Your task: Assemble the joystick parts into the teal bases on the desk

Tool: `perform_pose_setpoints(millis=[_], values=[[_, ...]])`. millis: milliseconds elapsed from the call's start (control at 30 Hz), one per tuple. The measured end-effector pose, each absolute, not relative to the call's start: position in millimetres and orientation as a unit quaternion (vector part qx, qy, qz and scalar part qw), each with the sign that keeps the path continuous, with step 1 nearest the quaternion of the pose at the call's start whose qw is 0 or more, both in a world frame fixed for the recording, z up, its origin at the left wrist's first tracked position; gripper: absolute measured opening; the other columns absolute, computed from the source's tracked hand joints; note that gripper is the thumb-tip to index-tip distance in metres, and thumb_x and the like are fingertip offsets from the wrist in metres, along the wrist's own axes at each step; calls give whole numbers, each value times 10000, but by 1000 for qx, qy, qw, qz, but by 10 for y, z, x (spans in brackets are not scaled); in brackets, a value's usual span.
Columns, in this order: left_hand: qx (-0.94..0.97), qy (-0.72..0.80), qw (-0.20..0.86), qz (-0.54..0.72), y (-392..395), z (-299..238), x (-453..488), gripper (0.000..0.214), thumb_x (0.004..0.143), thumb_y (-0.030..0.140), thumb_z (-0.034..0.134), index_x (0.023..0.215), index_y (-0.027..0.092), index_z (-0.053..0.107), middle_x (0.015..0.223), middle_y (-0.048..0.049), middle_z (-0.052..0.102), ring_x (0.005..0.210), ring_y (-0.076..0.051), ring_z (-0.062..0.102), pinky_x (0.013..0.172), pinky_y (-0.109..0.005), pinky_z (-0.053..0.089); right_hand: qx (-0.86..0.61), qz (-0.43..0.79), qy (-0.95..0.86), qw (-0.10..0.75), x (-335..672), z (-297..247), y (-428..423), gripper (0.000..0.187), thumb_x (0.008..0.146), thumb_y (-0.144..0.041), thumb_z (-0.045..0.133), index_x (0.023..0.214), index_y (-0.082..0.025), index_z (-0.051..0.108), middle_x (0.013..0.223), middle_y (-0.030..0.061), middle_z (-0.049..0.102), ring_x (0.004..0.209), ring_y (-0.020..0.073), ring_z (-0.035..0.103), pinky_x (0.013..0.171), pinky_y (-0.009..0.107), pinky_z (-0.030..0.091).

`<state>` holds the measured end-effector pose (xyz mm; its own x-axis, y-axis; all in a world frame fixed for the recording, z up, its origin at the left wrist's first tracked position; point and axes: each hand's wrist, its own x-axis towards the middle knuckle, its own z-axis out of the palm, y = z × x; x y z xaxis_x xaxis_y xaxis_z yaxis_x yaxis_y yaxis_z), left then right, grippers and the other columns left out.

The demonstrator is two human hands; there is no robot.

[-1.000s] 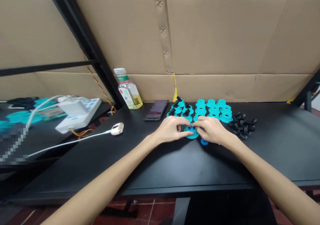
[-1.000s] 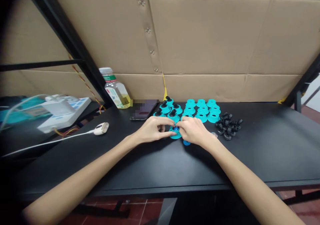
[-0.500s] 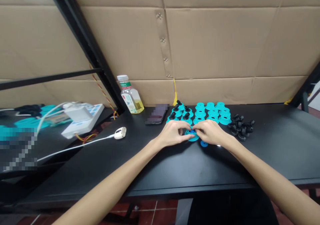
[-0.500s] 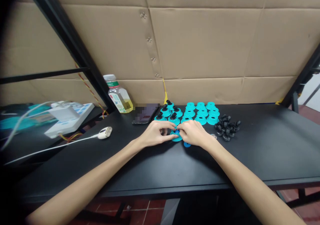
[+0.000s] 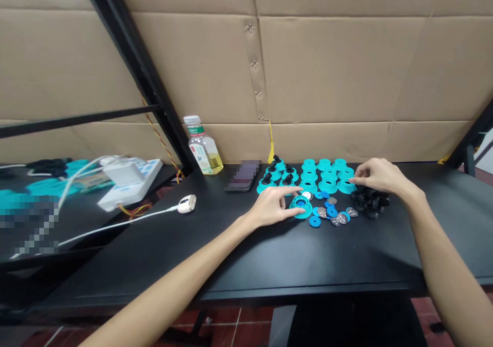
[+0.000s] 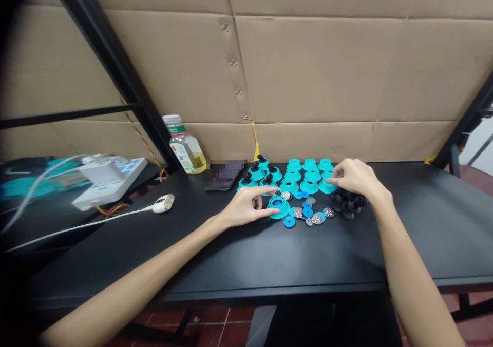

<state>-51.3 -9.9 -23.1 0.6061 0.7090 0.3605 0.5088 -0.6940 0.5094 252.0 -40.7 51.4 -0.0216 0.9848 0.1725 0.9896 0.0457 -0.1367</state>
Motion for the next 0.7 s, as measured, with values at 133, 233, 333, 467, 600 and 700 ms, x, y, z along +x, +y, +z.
perform_pose_setpoints(millis=[133, 233, 333, 467, 600, 700], values=[[881, 349, 168, 270, -93, -261, -502, 589, 748, 520, 689, 1251, 226, 605, 894, -30, 723, 478, -79, 501, 540, -214, 417, -728, 12, -681, 71, 2602, 503, -409, 233, 724, -457, 638, 700, -238, 716, 745, 28, 704, 703, 182, 615, 540, 259, 336], [888, 348, 149, 260, -77, -293, -511, 649, 742, 553, 682, 1298, 238, 571, 765, -4, 698, 498, -94, 489, 563, -220, 407, -742, 18, -669, 30, 2580, 486, -402, 235, 691, -468, 671, 723, -240, 722, 753, 34, 707, 676, 181, 613, 549, 261, 339], [894, 349, 136, 247, -57, -315, -519, 731, 719, 608, 673, 1331, 232, 541, 621, 26, 630, 525, -119, 503, 582, -228, 401, -739, 15, -674, 7, 2546, 470, -397, 221, 673, -441, 690, 742, -234, 726, 775, 45, 712, 672, 183, 616, 557, 263, 339], [893, 358, 138, 235, -50, -311, -516, 758, 719, 629, 658, 1342, 216, 530, 581, 35, 591, 536, -132, 515, 573, -231, 388, -737, 20, -675, -12, 2523, 450, -394, 214, 681, -429, 682, 747, -231, 727, 787, 51, 709, 674, 188, 618, 555, 268, 341], [891, 365, 141, 230, -73, -279, -505, 735, 720, 606, 672, 1325, 205, 550, 540, 42, 558, 564, -149, 538, 597, -240, 398, -748, 20, -663, -24, 2496, 440, -394, 215, 699, -409, 667, 777, -218, 727, 810, 64, 710, 681, 191, 623, 559, 271, 346], [890, 370, 144, 222, -87, -263, -503, 721, 726, 590, 675, 1327, 214, 546, 616, 25, 617, 548, -137, 527, 587, -237, 396, -755, 19, -654, -35, 2468, 437, -391, 217, 718, -397, 650, 786, -205, 725, 835, 77, 712, 711, 200, 631, 564, 268, 349]])
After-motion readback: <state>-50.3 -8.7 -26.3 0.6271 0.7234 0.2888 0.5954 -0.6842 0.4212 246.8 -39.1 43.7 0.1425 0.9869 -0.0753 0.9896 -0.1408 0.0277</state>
